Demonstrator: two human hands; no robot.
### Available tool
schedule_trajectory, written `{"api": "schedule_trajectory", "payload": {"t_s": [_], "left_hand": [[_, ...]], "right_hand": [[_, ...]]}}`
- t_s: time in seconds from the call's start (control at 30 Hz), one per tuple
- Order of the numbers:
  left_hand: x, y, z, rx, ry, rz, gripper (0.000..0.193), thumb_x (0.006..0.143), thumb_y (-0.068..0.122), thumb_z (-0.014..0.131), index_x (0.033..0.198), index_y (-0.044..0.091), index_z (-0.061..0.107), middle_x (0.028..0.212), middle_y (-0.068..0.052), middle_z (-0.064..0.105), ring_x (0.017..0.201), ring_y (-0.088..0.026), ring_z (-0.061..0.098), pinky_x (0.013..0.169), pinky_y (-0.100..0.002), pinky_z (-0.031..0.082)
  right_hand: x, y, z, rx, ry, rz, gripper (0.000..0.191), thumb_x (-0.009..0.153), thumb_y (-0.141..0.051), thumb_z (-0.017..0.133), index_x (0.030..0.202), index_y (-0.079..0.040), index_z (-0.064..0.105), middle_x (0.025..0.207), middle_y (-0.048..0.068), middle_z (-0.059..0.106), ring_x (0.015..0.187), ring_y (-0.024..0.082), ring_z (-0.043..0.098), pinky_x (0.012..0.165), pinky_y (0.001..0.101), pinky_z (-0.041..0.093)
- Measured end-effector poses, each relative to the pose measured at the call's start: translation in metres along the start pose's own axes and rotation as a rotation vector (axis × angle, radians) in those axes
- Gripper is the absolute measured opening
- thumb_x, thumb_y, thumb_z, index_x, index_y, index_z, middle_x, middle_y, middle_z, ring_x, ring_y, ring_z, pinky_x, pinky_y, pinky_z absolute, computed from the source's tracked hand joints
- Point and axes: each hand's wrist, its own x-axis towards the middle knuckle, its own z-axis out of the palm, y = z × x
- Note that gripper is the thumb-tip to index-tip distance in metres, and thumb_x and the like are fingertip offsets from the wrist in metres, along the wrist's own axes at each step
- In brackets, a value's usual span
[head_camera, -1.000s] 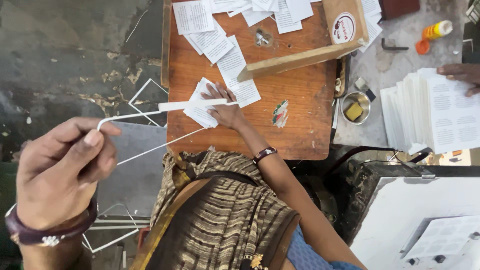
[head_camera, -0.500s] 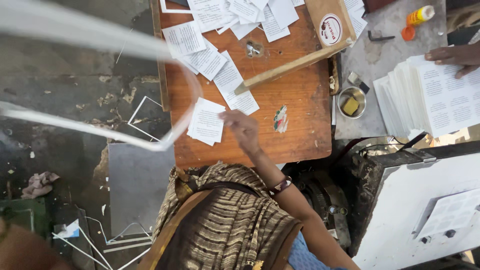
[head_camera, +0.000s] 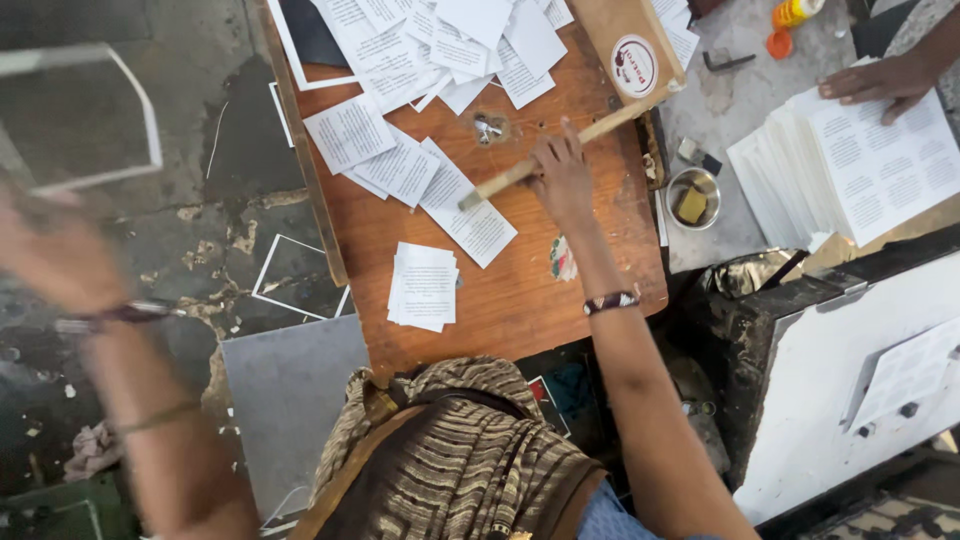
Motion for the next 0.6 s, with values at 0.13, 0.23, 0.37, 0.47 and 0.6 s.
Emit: {"api": "schedule_trajectory", "payload": {"t_s": [0.13, 0.23, 0.37, 0.47, 0.6], "left_hand": [[-0.102, -0.019, 0.081, 0.02, -0.127, 0.17, 0.031, 0.098, 0.002, 0.072, 0.129, 0.005, 0.069, 0.135, -0.015, 0.067, 0.131, -0.036, 0.06, 0.115, -0.051, 0.043], [-0.164, 0.001, 0.118, -0.251, -0.353, 0.158, 0.024, 0.097, 0.006, 0.068, 0.12, 0.005, 0.067, 0.127, -0.016, 0.065, 0.123, -0.037, 0.06, 0.107, -0.05, 0.046], [-0.183, 0.031, 0.156, -0.394, -0.576, 0.173, 0.025, 0.094, 0.006, 0.068, 0.118, 0.003, 0.067, 0.124, -0.018, 0.063, 0.117, -0.038, 0.061, 0.099, -0.046, 0.051], [-0.174, 0.042, 0.197, -0.296, -0.762, 0.19, 0.026, 0.093, 0.005, 0.067, 0.119, 0.004, 0.067, 0.125, -0.015, 0.065, 0.122, -0.037, 0.058, 0.105, -0.046, 0.049], [-0.151, 0.056, 0.267, 0.004, -0.819, 0.605, 0.053, 0.08, 0.019, 0.08, 0.126, 0.001, 0.062, 0.135, -0.015, 0.057, 0.134, -0.036, 0.048, 0.107, -0.05, 0.04]], "right_hand": [[0.049, 0.0, 0.019, -0.02, 0.042, 0.053, 0.048, 0.079, -0.009, 0.085, 0.121, -0.015, 0.061, 0.132, 0.009, 0.057, 0.144, 0.04, 0.04, 0.113, 0.0505, 0.041], [0.08, -0.008, 0.028, 0.041, 0.107, 0.128, 0.049, 0.076, -0.009, 0.086, 0.118, -0.013, 0.061, 0.127, 0.011, 0.057, 0.138, 0.043, 0.041, 0.108, 0.0521, 0.041], [0.065, -0.021, 0.036, 0.155, 0.406, 0.09, 0.066, 0.074, -0.007, 0.082, 0.133, -0.002, 0.054, 0.139, 0.024, 0.046, 0.135, 0.047, 0.039, 0.11, 0.0532, 0.038], [0.023, -0.038, 0.047, 0.071, 0.259, 0.421, 0.039, 0.096, -0.015, 0.078, 0.13, -0.013, 0.06, 0.131, 0.013, 0.057, 0.128, 0.035, 0.051, 0.108, 0.046, 0.045], [0.015, -0.062, 0.058, 0.036, -0.209, 0.369, 0.083, 0.069, -0.038, 0.092, 0.138, -0.013, 0.053, 0.144, 0.016, 0.053, 0.136, 0.041, 0.044, 0.106, 0.0554, 0.045]]}}
